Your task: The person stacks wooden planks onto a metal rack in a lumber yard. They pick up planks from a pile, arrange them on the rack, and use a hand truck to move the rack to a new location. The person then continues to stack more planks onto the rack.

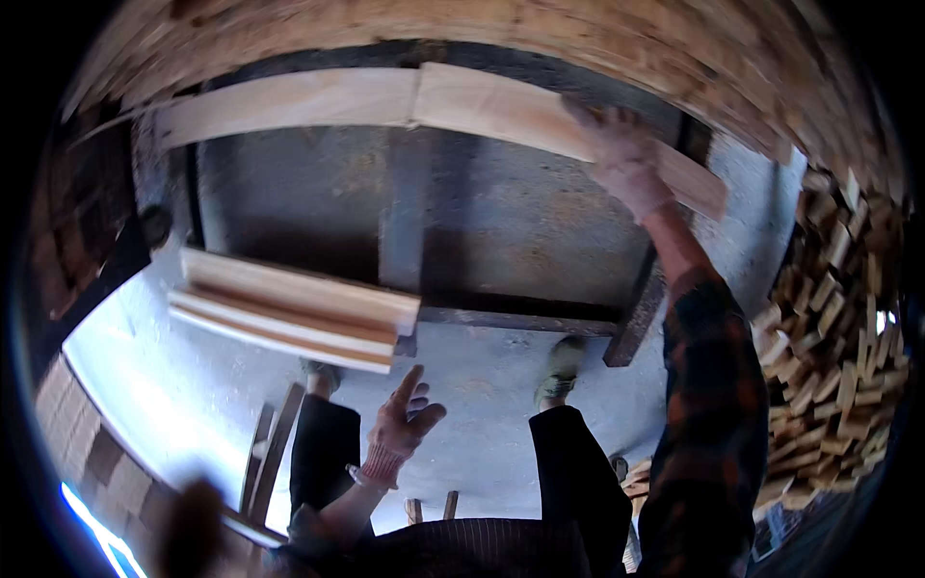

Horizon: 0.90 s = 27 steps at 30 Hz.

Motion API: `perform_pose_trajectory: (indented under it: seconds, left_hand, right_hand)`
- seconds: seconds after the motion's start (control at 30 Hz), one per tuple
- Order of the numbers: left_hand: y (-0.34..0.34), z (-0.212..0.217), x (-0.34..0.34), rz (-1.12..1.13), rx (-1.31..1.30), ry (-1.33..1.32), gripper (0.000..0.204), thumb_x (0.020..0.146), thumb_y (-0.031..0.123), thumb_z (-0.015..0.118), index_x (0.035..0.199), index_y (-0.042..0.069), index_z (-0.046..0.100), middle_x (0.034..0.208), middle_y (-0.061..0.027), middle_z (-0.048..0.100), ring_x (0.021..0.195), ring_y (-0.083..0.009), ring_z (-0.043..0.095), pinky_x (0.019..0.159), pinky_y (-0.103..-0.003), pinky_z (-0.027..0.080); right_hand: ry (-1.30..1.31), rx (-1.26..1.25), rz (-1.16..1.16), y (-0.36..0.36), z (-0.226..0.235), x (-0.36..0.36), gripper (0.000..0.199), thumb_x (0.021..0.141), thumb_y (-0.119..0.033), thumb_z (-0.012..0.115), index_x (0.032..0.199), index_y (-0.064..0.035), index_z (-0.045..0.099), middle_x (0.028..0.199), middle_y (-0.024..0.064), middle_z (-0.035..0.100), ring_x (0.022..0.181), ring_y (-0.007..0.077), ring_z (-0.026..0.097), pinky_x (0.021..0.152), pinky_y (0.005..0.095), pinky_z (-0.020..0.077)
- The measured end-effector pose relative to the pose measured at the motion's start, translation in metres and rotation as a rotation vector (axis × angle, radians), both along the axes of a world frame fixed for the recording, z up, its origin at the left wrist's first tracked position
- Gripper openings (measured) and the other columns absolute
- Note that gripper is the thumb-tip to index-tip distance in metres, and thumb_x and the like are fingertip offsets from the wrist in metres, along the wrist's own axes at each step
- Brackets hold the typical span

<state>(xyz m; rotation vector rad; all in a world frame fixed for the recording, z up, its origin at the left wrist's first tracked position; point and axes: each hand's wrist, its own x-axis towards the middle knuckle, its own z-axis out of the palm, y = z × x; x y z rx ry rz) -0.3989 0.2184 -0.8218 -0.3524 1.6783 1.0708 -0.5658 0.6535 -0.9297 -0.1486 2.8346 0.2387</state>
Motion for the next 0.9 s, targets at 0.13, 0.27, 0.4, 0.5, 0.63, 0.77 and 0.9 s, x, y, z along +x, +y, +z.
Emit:
perform_pose_trajectory:
  seconds: [0.13,0.27,0.4,0.5,0.63,0.77,0.9]
  left_hand:
    - [0.005,0.008,-0.003,0.122,0.038,-0.089,0.068,0.082,0.006,0.068,0.143,0.002,0.036,0.111,-0.0157,0.059,0.092,-0.0196,0.061,0.077,-0.030,0.052]
    - [-0.001,0.001,-0.003,0.246,0.100,-0.098,0.066,0.081,-0.003,0.061,0.143,0.001,0.037,0.111,-0.0122,0.056,0.088,-0.0150,0.056,0.074,-0.024,0.048]
    - [0.002,-0.003,-0.006,0.261,0.122,-0.114,0.066,0.081,-0.004,0.060,0.143,0.000,0.037,0.110,-0.0120,0.055,0.088,-0.0136,0.054,0.073,-0.024,0.048]
    - [0.003,0.000,-0.009,0.248,0.112,-0.100,0.066,0.082,-0.005,0.059,0.143,0.000,0.036,0.109,-0.0117,0.055,0.086,-0.0132,0.054,0.071,-0.024,0.048]
    - [0.002,0.014,-0.018,0.204,0.047,-0.105,0.065,0.084,-0.001,0.061,0.143,-0.001,0.033,0.115,-0.0168,0.056,0.089,-0.0161,0.060,0.074,-0.026,0.052]
    - [0.005,0.006,-0.011,0.145,-0.006,-0.089,0.071,0.083,0.017,0.073,0.143,0.009,0.037,0.118,-0.0157,0.058,0.096,-0.0223,0.063,0.080,-0.032,0.054]
    - [0.001,-0.001,-0.019,-0.094,-0.074,0.021,0.074,0.085,0.038,0.069,0.145,0.013,0.034,0.123,-0.0221,0.059,0.108,-0.0332,0.062,0.090,-0.040,0.051]
  right_hand:
    - [-0.074,-0.178,-0.080,-0.008,0.017,-0.004,0.077,0.080,-0.005,0.058,0.149,-0.0256,0.030,0.107,0.0107,0.053,0.091,0.0254,0.047,0.086,0.0413,0.0399]
    - [-0.162,0.056,-0.115,-0.006,0.011,-0.020,0.081,0.084,-0.017,0.061,0.150,-0.0366,0.019,0.119,0.0146,0.051,0.109,0.0300,0.050,0.096,0.0441,0.0374]
    - [-0.130,0.005,-0.098,0.006,0.005,-0.012,0.085,0.082,-0.017,0.063,0.150,-0.0403,0.018,0.120,0.0151,0.050,0.109,0.0306,0.050,0.095,0.0432,0.0372]
    - [-0.146,-0.020,-0.145,0.002,0.006,-0.017,0.085,0.081,-0.013,0.063,0.150,-0.0380,0.021,0.118,0.0146,0.051,0.106,0.0306,0.050,0.093,0.0422,0.0385]
    - [-0.072,-0.219,-0.146,-0.017,0.014,-0.019,0.072,0.085,0.003,0.049,0.146,-0.0338,0.033,0.124,0.0167,0.052,0.103,0.0310,0.052,0.092,0.0472,0.0418]
    - [-0.032,0.024,-0.026,-0.021,0.017,-0.016,0.076,0.074,0.007,0.055,0.143,-0.0212,0.039,0.102,0.0092,0.056,0.095,0.0265,0.052,0.083,0.0403,0.0434]
    - [0.007,-0.064,-0.019,-0.004,0.016,-0.013,0.091,0.066,-0.006,0.072,0.146,-0.0256,0.033,0.104,0.0106,0.053,0.097,0.0297,0.053,0.089,0.0436,0.0431]
